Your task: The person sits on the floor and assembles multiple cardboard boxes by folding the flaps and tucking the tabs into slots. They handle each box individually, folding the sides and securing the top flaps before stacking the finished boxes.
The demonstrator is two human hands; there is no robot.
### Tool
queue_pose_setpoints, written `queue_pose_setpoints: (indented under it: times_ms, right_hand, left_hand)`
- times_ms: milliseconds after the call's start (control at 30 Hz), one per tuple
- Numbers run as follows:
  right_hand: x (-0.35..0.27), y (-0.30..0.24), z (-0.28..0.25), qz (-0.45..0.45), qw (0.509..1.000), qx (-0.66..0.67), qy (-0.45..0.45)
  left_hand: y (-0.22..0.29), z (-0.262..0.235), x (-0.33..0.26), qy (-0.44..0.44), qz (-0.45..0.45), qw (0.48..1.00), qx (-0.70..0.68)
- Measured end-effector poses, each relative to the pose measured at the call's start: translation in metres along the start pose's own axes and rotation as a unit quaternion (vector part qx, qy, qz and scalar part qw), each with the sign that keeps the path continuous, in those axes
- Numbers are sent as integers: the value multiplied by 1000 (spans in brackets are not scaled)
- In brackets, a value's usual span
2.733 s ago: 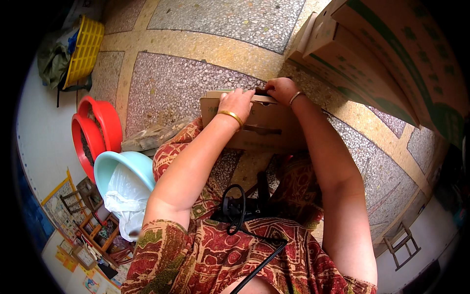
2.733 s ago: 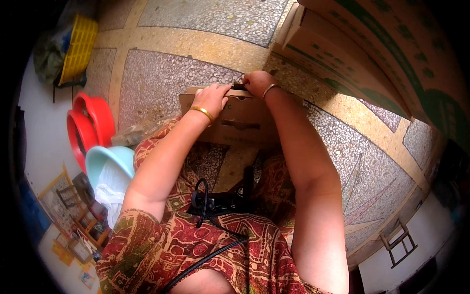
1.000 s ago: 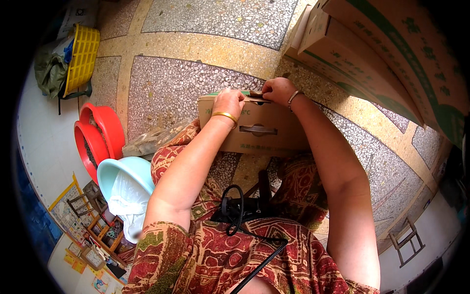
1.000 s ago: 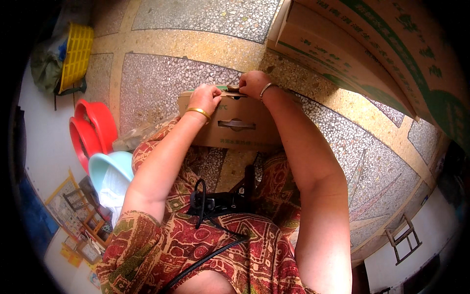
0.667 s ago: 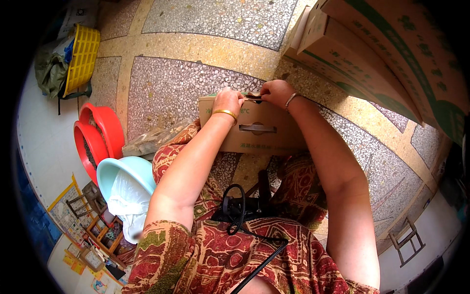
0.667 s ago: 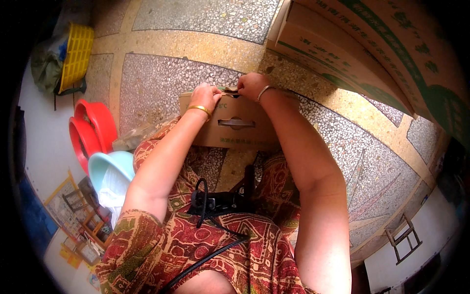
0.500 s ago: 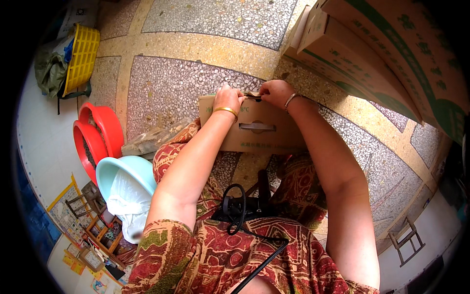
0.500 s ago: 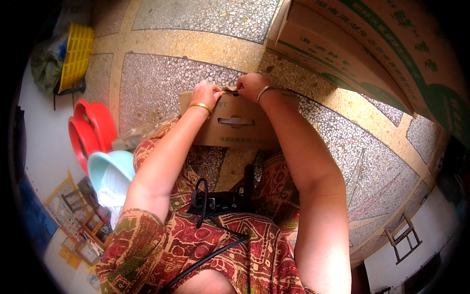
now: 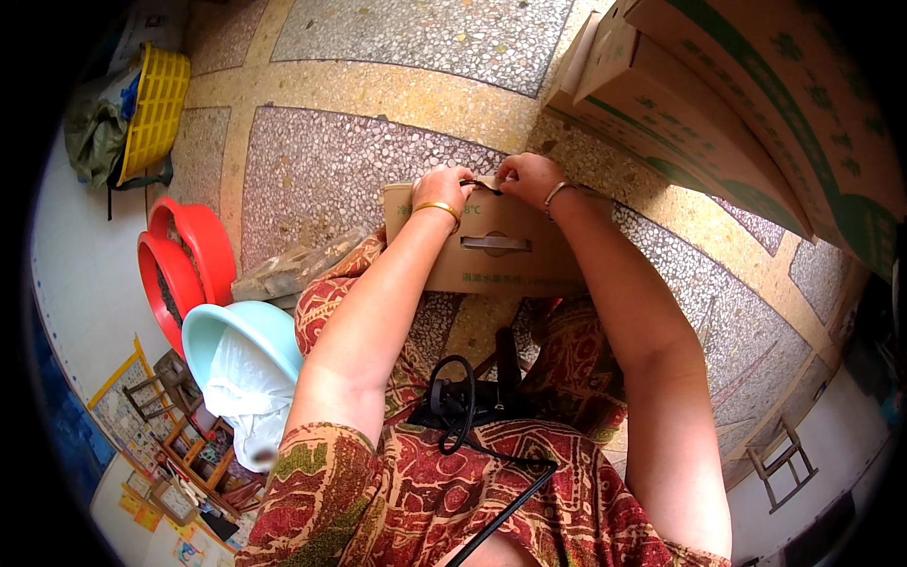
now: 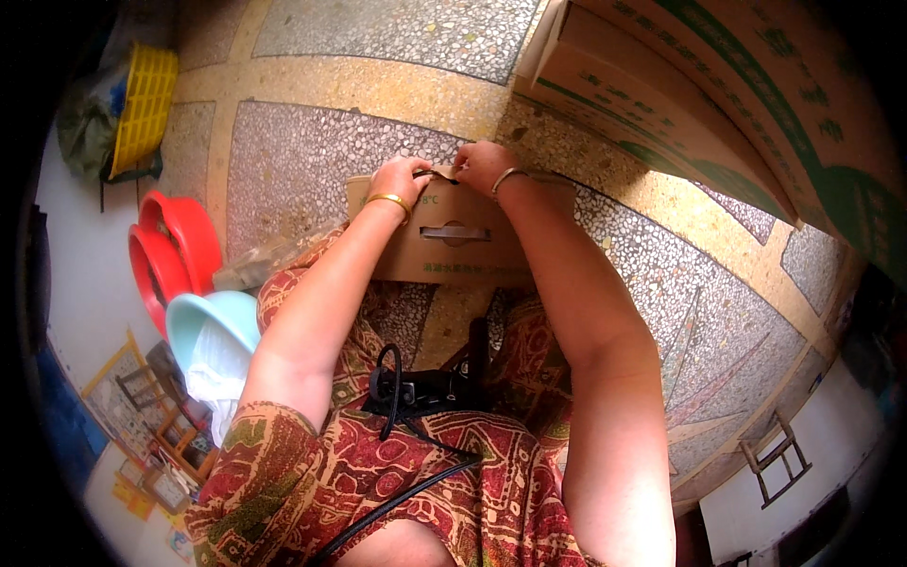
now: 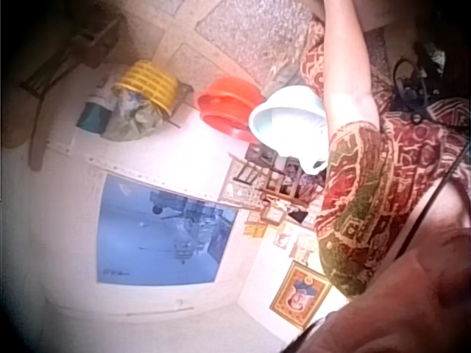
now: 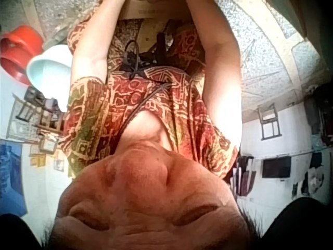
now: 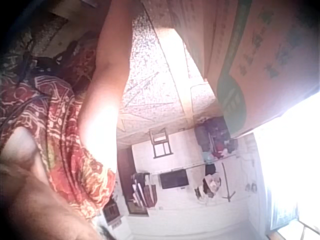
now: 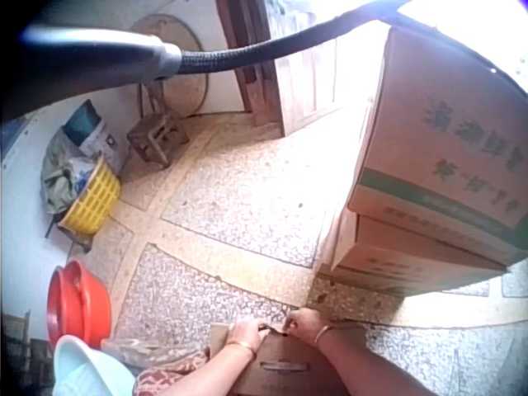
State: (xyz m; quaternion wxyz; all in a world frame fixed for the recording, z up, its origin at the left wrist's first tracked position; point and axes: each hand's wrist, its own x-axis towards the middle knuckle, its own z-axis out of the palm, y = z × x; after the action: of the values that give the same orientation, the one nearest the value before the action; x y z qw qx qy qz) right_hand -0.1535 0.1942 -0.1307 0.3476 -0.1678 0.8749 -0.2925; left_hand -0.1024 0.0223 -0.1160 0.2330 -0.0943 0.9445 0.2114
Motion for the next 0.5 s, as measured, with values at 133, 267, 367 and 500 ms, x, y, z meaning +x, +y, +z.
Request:
queue_pose_setpoints:
  times_ms: [133, 267, 367, 500]
  right_hand:
    - [2, 3, 2, -9, 1000, -15, -3]
    - [4, 5, 5, -7, 1000, -14, -1]
    - [6, 11, 8, 10, 999, 23, 26]
    - [9, 15, 8, 14, 998, 56, -2]
  left_hand:
    - [2, 3, -1, 8, 8, 1000, 19]
    - [1, 7, -3, 21, 22, 1000, 5]
    - [3, 10, -5, 34, 35, 999, -15]
    - [-1, 14, -6, 46, 54, 997, -31]
